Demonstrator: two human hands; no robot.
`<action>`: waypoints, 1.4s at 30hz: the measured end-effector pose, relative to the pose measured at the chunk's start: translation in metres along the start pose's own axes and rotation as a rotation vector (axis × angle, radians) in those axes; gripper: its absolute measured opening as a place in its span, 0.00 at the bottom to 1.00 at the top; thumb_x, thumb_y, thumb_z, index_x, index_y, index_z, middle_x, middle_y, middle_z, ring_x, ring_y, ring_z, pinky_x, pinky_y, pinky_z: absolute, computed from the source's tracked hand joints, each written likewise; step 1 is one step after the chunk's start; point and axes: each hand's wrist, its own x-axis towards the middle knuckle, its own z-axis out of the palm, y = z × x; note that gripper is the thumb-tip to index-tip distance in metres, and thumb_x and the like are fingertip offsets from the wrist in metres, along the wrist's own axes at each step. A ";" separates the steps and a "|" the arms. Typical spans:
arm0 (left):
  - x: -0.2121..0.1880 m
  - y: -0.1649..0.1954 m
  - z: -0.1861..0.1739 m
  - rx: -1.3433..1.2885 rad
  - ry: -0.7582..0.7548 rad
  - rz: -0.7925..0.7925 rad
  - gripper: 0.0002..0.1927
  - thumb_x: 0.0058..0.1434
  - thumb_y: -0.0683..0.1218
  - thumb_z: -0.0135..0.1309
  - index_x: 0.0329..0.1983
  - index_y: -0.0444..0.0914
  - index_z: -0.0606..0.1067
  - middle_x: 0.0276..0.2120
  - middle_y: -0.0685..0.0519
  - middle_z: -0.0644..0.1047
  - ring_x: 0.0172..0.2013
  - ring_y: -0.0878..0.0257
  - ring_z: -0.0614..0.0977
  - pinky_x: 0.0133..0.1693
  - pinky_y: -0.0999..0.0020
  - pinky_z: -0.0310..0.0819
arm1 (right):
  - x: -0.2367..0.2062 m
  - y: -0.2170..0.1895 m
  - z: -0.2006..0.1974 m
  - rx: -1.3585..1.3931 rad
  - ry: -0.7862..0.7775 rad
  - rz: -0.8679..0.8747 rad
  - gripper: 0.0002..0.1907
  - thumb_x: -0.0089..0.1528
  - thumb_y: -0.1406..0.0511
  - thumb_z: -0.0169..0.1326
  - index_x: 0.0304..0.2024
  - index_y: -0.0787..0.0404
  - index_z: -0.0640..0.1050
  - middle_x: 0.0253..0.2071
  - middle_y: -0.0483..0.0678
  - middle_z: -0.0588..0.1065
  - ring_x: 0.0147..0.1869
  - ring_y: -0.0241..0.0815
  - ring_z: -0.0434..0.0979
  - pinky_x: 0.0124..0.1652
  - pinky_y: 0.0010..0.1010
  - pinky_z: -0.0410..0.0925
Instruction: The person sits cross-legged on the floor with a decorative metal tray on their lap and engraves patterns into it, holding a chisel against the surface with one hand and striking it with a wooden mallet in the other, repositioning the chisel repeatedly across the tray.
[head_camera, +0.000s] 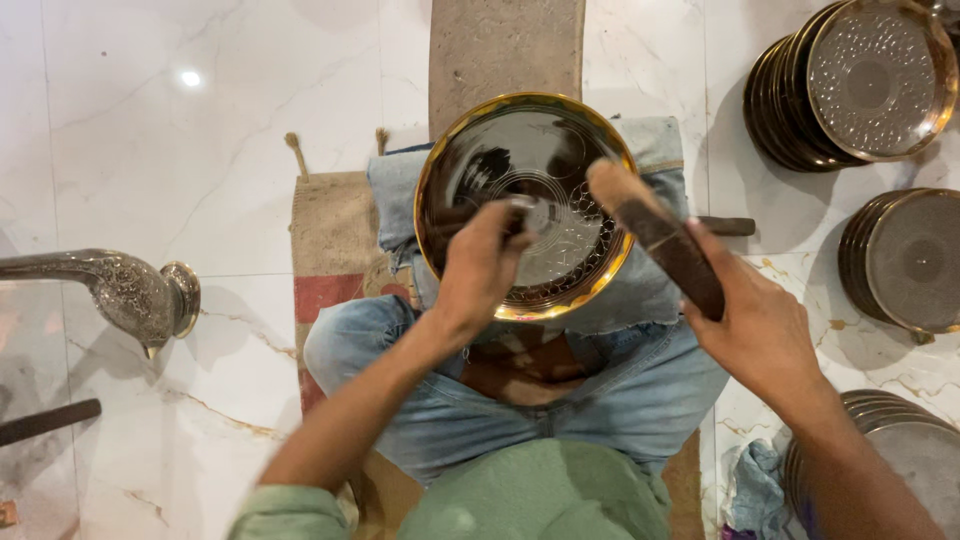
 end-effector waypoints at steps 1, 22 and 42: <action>-0.008 0.005 0.002 -0.060 0.064 -0.072 0.15 0.65 0.38 0.59 0.52 0.34 0.71 0.39 0.43 0.80 0.39 0.49 0.85 0.41 0.59 0.79 | 0.004 -0.005 -0.003 -0.003 0.033 -0.045 0.47 0.54 0.63 0.62 0.74 0.44 0.60 0.46 0.60 0.77 0.44 0.65 0.79 0.43 0.52 0.71; -0.022 0.005 0.028 -0.043 0.177 -0.113 0.12 0.66 0.39 0.57 0.51 0.31 0.71 0.37 0.43 0.78 0.34 0.52 0.82 0.37 0.61 0.77 | 0.067 -0.098 -0.087 -0.353 -0.112 -0.419 0.43 0.61 0.62 0.59 0.77 0.43 0.58 0.41 0.55 0.77 0.35 0.56 0.81 0.34 0.46 0.75; 0.050 -0.005 0.005 0.094 -0.773 0.320 0.22 0.59 0.42 0.60 0.58 0.38 0.74 0.43 0.45 0.80 0.44 0.44 0.82 0.46 0.50 0.75 | -0.058 0.009 0.068 0.364 0.306 0.289 0.44 0.57 0.62 0.64 0.73 0.54 0.61 0.44 0.61 0.80 0.44 0.57 0.84 0.46 0.47 0.75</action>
